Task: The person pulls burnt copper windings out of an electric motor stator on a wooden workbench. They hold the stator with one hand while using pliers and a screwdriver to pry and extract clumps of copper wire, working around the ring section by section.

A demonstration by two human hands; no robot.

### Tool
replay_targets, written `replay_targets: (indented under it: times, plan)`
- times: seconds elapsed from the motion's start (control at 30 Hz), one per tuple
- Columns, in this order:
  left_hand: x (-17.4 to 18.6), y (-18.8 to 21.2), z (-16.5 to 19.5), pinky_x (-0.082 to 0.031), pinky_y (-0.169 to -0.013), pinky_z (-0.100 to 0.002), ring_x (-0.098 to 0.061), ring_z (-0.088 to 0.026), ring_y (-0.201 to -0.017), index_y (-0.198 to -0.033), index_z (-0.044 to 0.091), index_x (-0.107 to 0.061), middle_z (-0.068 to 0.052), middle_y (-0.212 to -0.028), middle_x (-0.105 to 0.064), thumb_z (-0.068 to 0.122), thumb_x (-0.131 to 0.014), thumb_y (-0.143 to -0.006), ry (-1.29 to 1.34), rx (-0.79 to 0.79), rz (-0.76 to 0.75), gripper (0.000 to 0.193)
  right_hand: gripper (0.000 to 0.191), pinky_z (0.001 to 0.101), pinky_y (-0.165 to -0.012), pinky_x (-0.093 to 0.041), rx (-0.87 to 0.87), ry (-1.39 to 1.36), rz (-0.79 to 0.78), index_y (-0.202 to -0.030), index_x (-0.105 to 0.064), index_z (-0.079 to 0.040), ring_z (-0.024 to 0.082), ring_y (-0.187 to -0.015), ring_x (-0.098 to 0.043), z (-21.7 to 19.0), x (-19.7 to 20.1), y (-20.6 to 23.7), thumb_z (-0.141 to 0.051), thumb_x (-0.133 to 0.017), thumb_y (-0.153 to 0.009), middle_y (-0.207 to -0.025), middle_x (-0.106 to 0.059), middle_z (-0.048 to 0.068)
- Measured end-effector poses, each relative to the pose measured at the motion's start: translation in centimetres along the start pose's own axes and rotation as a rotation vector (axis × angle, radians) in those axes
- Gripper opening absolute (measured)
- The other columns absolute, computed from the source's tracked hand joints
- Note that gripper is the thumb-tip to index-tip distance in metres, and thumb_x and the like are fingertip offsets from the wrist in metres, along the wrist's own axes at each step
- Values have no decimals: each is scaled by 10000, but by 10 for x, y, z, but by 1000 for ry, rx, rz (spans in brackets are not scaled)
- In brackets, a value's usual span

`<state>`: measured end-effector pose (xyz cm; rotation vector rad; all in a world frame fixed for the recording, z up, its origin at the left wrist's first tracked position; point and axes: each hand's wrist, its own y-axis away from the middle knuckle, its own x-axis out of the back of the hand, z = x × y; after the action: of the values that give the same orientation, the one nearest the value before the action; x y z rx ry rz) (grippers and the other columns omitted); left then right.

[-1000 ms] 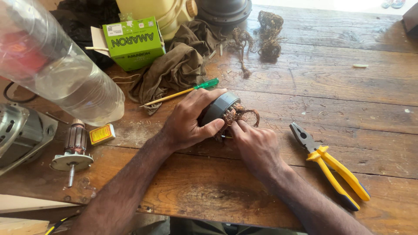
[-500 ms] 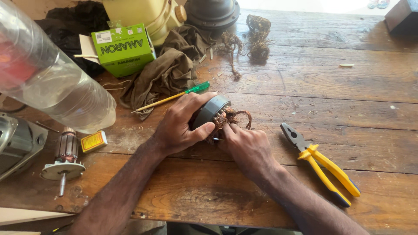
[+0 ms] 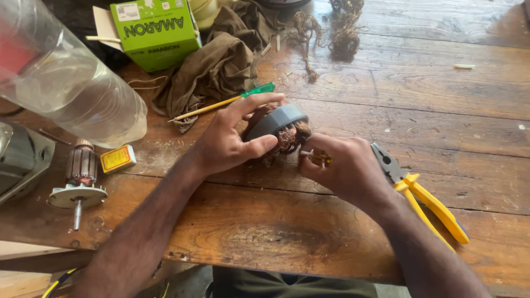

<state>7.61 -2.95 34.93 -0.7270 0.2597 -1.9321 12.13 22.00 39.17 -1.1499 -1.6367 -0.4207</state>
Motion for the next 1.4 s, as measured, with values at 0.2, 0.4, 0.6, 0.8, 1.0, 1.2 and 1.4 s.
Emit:
replay_targets:
  times: [0.2,0.4,0.6,0.8,1.0,1.2,1.4]
  plan:
    - [9,1,-6,-592,-1083,-410,-688,-242,-1256,-1425,84,-582,-136,-1387,-676,418,-647,-951,119,23,-25,584,176,320,-534,-649,-410,-183,-260,-929,-790,-157,133,-603,-752,-9,11,-9,-306,-796,-834,-746,-792,10]
    - [10,3,-17,-523,-1018,-448,-611,-251,-1149,-1304,42,-588,-115,-1174,-591,513,-604,-927,-29,70,22,604,495,263,-884,-584,-162,-654,-209,-1088,-761,-109,87,-995,-717,25,24,-11,-356,-332,-1082,-1099,-785,57]
    - [19,3,-26,-451,-1088,-470,-513,-257,-1232,-1094,49,-667,-124,-1260,-603,629,-472,-999,-220,-5,65,619,416,308,-624,-586,-405,-617,-210,-1125,-771,-59,124,-706,-656,40,39,1,-333,-469,-1044,-811,-742,83]
    - [13,1,-22,-450,-1088,-511,-479,-276,-1311,-1105,60,-770,-128,-1352,-648,678,-438,-972,-149,79,-82,713,335,267,-505,-499,-427,-648,-282,-1032,-767,-59,92,-593,-552,33,36,4,-322,-563,-991,-724,-677,29]
    - [7,4,-10,-464,-1004,-569,-421,-324,-1379,-937,61,-809,-173,-1359,-627,701,-563,-902,-210,79,-46,687,335,266,-621,-565,-408,-671,-162,-1016,-741,-65,95,-699,-649,18,34,1,-356,-575,-1013,-749,-717,29]
    - [0,5,-9,-554,-1006,-464,-608,-244,-1173,-828,95,-671,-126,-1156,-691,720,-555,-949,-311,119,254,647,321,288,-645,-563,-464,-648,16,-1075,-714,-44,120,-770,-674,10,33,-2,-338,-595,-1021,-846,-752,43]
    - [13,3,-6,-397,-1123,-625,-404,-397,-1456,-1314,68,-592,-282,-1558,-462,559,-529,-1062,-132,-63,56,556,291,247,-766,-543,-419,-712,70,-1206,-703,-28,87,-881,-664,5,27,-4,-222,-653,-996,-964,-752,25]
